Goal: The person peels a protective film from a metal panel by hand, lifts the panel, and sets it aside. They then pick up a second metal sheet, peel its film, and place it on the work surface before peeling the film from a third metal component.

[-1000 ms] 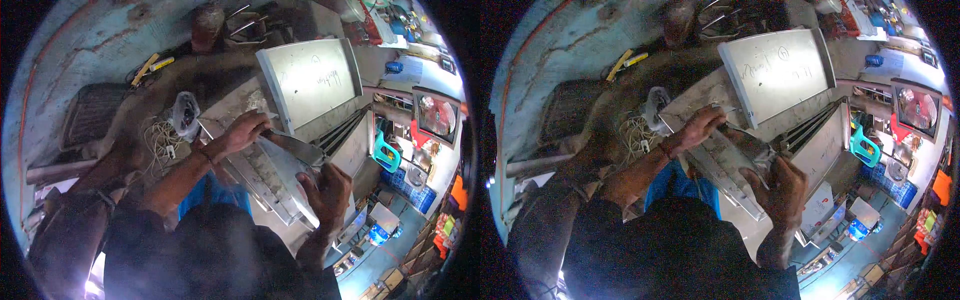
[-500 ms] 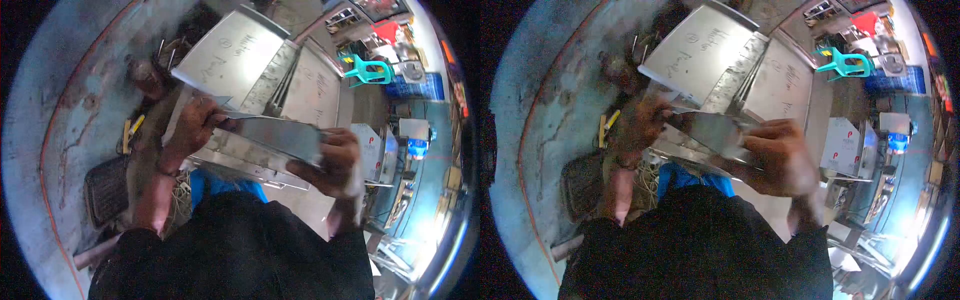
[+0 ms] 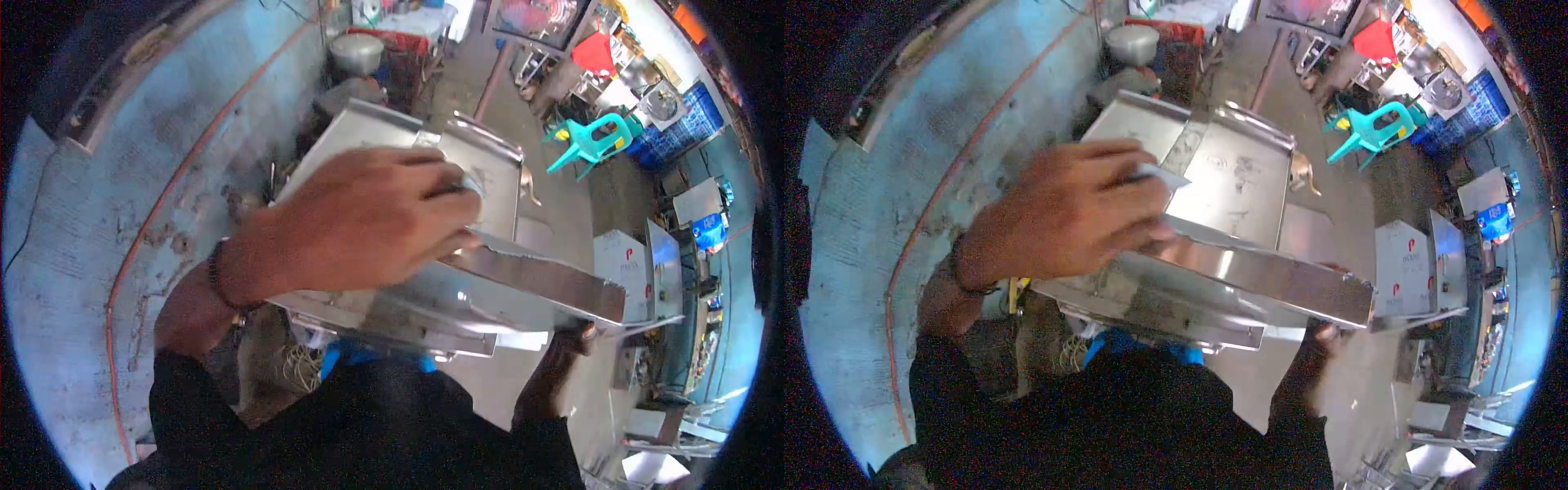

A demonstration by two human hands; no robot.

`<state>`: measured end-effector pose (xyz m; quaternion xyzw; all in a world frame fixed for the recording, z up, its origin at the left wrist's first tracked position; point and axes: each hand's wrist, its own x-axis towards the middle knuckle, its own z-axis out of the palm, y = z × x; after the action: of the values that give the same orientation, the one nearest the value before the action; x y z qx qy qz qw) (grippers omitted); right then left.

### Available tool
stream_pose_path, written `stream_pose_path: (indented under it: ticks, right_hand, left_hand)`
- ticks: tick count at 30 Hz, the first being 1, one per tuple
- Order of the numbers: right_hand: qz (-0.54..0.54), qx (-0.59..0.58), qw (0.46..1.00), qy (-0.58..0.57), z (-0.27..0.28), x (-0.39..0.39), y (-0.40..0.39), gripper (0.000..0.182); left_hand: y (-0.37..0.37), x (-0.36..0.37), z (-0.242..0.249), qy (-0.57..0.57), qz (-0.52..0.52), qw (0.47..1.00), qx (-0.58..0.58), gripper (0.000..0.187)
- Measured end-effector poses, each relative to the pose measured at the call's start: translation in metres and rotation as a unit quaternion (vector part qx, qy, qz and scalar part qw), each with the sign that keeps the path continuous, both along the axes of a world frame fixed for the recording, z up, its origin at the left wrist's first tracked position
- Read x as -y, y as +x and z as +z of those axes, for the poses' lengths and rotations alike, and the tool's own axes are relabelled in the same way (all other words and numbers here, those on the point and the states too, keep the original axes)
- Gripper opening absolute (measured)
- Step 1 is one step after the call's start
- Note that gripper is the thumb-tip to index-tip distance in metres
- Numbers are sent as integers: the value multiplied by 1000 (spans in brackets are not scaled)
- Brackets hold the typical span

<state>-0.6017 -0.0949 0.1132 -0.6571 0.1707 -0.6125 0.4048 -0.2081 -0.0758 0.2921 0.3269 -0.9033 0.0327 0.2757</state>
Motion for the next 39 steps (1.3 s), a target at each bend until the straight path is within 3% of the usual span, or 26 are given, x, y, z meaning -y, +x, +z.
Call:
stream_pose_path:
  ticks: [5,7,10,11,13,14,16,17,18,19,20,21,22,24,28,30,34,39]
  right_hand:
    - [-115,116,985,48,-102,14,-72,71]
    - [-156,142,975,67,-108,12,-84,69]
    - [-214,22,975,-63,-110,17,-84,70]
    - [-223,27,973,-59,-102,18,-87,70]
    - [-236,96,963,-92,-40,15,-90,55]
    - [-239,131,956,-112,-6,14,-90,57]
    - [-522,117,843,-54,62,-12,-37,53]
    - [-355,83,917,-159,79,-25,-29,42]
    - [-437,-25,862,-255,84,-29,-11,21]
    - [-378,-150,865,-294,110,-35,8,12]
    - [-386,-271,804,-362,127,-40,23,22]
    - [-397,-294,788,-366,127,-37,36,35]
    - [-399,-294,788,-365,134,-33,44,35]
    - [-315,-415,794,-312,149,-25,53,42]
    - [-343,-389,783,-343,138,-20,57,46]
    - [-378,-353,748,-415,129,-23,55,45]
    - [-379,-365,750,-401,127,-24,55,45]
    - [-347,-367,778,-374,132,-24,57,48]
  left_hand:
    - [-63,18,2,41,-3,999,29,25]
    - [-80,22,3,53,-5,998,30,25]
    - [-86,27,4,89,8,995,44,24]
    - [-85,30,4,90,9,995,30,25]
    - [-82,28,10,125,26,991,35,26]
    - [-83,28,13,122,26,991,41,26]
    - [-85,25,13,134,16,990,41,28]
    - [-86,25,13,136,15,990,43,28]
    - [-86,26,13,136,22,989,55,28]
    - [-85,26,14,137,30,988,68,30]
    - [-85,27,14,136,28,988,70,30]
    - [-84,28,13,88,20,992,83,33]
    - [-84,29,11,42,11,994,96,37]
    - [-82,32,8,35,-6,995,91,37]
    - [-84,32,20,59,-30,988,136,37]
    - [-83,34,17,76,-16,988,135,32]
    - [-84,37,16,169,11,981,99,26]
    - [-83,45,5,186,-10,982,20,28]
